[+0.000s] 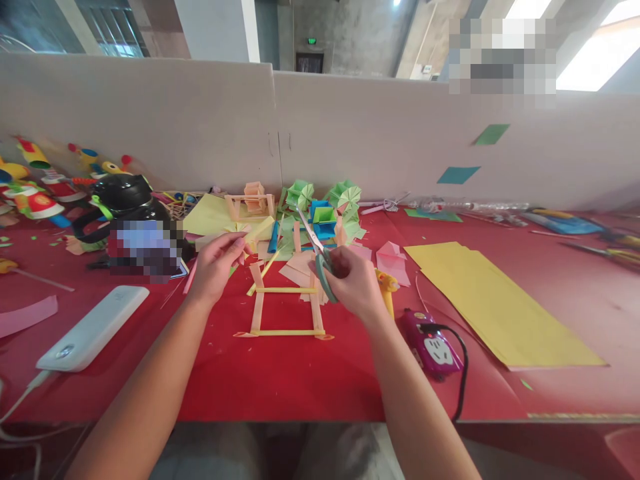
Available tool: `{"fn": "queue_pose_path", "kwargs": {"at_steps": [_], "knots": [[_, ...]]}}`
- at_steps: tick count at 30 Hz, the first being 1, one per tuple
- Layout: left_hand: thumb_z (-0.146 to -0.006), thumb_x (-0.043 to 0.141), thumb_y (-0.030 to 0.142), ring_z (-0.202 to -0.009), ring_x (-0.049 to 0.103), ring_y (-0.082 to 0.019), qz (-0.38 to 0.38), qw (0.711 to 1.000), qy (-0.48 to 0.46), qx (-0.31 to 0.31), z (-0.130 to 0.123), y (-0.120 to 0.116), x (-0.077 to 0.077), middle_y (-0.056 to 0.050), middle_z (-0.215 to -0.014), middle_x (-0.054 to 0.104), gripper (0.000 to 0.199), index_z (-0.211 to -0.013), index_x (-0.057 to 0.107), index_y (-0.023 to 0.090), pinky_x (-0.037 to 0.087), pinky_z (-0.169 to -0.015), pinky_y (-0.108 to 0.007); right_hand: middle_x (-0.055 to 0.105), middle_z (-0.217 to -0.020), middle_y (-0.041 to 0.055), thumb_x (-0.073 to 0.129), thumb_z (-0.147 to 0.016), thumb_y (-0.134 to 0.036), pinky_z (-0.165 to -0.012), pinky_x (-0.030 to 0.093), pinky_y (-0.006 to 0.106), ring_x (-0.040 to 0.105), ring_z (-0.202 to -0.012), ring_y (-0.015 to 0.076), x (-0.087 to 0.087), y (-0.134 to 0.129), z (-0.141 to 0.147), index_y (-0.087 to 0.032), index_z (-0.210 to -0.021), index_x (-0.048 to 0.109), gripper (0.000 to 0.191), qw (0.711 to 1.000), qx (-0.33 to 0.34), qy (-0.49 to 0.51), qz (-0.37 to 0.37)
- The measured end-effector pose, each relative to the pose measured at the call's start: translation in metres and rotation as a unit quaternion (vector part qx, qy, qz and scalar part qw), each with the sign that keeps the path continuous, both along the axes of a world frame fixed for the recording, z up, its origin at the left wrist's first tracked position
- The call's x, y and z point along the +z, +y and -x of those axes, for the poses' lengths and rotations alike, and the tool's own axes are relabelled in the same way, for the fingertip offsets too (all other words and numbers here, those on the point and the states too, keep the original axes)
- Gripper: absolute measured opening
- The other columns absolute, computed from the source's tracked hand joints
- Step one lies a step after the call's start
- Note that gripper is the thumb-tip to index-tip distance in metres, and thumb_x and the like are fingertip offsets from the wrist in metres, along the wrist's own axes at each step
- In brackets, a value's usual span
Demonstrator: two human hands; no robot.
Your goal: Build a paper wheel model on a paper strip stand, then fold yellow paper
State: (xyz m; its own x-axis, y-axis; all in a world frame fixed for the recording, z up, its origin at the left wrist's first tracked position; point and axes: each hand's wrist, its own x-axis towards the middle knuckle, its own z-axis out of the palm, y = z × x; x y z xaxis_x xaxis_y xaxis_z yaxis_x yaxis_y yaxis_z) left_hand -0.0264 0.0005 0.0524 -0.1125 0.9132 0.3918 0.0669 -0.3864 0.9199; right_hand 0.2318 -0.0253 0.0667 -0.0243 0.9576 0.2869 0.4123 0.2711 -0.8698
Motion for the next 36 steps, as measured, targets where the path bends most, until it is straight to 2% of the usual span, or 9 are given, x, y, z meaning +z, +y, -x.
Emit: {"fn": "queue_pose_path", "kwargs": {"at_steps": [4,8,15,18,22,25,28,32,36], "knots": [[-0.08,0.076,0.042,-0.092,0.069,-0.02,0.01,1.0,0.005,0.015,0.003,0.003,-0.001,-0.01,-0.104,0.074,0.035,-0.103,0.074,0.016,0.055,-0.077,-0.028,0.058,-0.065,0.0006,0.065,-0.081,-0.065,-0.051,0.032,0.027,0.046,-0.056,0.0141,0.009,0.007,-0.021,-0.023,-0.084,0.053,0.044,0.99,-0.055,-0.132,-0.01],[-0.08,0.076,0.042,-0.099,0.07,-0.023,-0.014,0.998,0.047,0.026,0.008,0.005,-0.004,-0.012,-0.112,0.075,0.037,-0.106,0.076,0.015,0.057,-0.083,-0.03,0.059,-0.065,0.0004,0.057,-0.088,-0.052,-0.052,0.03,0.027,0.044,-0.053,0.0131,0.022,0.014,-0.031,-0.023,-0.08,0.049,0.031,0.951,-0.104,-0.289,0.044],[-0.079,0.077,0.038,-0.111,0.068,-0.027,-0.026,0.998,0.047,0.016,0.012,0.009,-0.008,-0.012,-0.114,0.075,0.034,-0.105,0.078,0.016,0.056,-0.096,-0.037,0.059,-0.061,0.003,0.057,-0.086,-0.046,-0.051,0.026,0.029,0.045,-0.05,0.0145,0.033,0.016,-0.033,-0.022,-0.067,0.052,0.031,0.878,-0.076,-0.447,0.154],[-0.08,0.076,0.038,-0.113,0.068,-0.027,-0.023,0.998,0.054,-0.001,0.01,0.009,-0.009,-0.011,-0.115,0.075,0.033,-0.106,0.079,0.017,0.055,-0.097,-0.037,0.064,-0.07,0.0064,0.056,-0.088,-0.043,-0.053,0.028,0.029,0.052,-0.058,0.0171,0.031,0.023,-0.031,-0.021,-0.071,0.059,0.028,0.855,-0.061,-0.489,0.161],[-0.083,0.073,0.04,-0.109,0.069,-0.026,-0.029,0.997,0.068,-0.017,0.009,0.009,-0.012,-0.01,-0.113,0.076,0.032,-0.105,0.079,0.017,0.058,-0.092,-0.035,0.068,-0.078,0.0085,0.061,-0.087,-0.036,-0.056,0.031,0.029,0.058,-0.07,0.0193,0.029,0.049,-0.023,-0.02,-0.077,0.065,0.019,0.828,-0.02,-0.538,0.156],[-0.083,0.073,0.04,-0.104,0.07,-0.025,-0.027,0.995,0.09,-0.022,0.008,0.008,-0.012,-0.01,-0.11,0.077,0.032,-0.105,0.079,0.018,0.058,-0.087,-0.034,0.066,-0.074,0.0061,0.062,-0.086,-0.03,-0.056,0.032,0.028,0.057,-0.066,0.0173,0.024,0.072,-0.016,-0.02,-0.077,0.068,0.015,0.83,0.032,-0.528,0.176],[-0.083,0.072,0.039,-0.097,0.071,-0.023,-0.024,0.994,0.098,-0.032,0.007,0.007,-0.011,-0.01,-0.109,0.077,0.032,-0.107,0.079,0.018,0.058,-0.083,-0.032,0.067,-0.074,0.0034,0.066,-0.081,-0.021,-0.057,0.035,0.025,0.057,-0.066,0.0151,0.01,0.089,-0.01,-0.02,-0.08,0.072,0.006,0.846,0.094,-0.5,0.157],[-0.083,0.073,0.038,-0.088,0.071,-0.02,-0.02,0.993,0.108,-0.033,0.005,0.005,-0.009,-0.009,-0.101,0.078,0.032,-0.107,0.079,0.018,0.058,-0.079,-0.03,0.073,-0.087,0.0045,0.067,-0.077,-0.016,-0.059,0.042,0.024,0.062,-0.071,0.0167,-0.013,0.099,-0.008,-0.021,-0.1,0.075,0.025,0.919,0.077,-0.369,0.117],[-0.082,0.074,0.039,-0.082,0.072,-0.02,-0.013,0.993,0.111,-0.033,0.003,0.004,-0.01,-0.008,-0.094,0.078,0.033,-0.107,0.079,0.018,0.058,-0.075,-0.029,0.075,-0.102,0.0079,0.058,-0.083,-0.014,-0.065,0.047,0.025,0.065,-0.079,0.0183,-0.015,0.092,-0.008,-0.021,-0.115,0.073,0.036,0.95,0.067,-0.286,0.105]]}}
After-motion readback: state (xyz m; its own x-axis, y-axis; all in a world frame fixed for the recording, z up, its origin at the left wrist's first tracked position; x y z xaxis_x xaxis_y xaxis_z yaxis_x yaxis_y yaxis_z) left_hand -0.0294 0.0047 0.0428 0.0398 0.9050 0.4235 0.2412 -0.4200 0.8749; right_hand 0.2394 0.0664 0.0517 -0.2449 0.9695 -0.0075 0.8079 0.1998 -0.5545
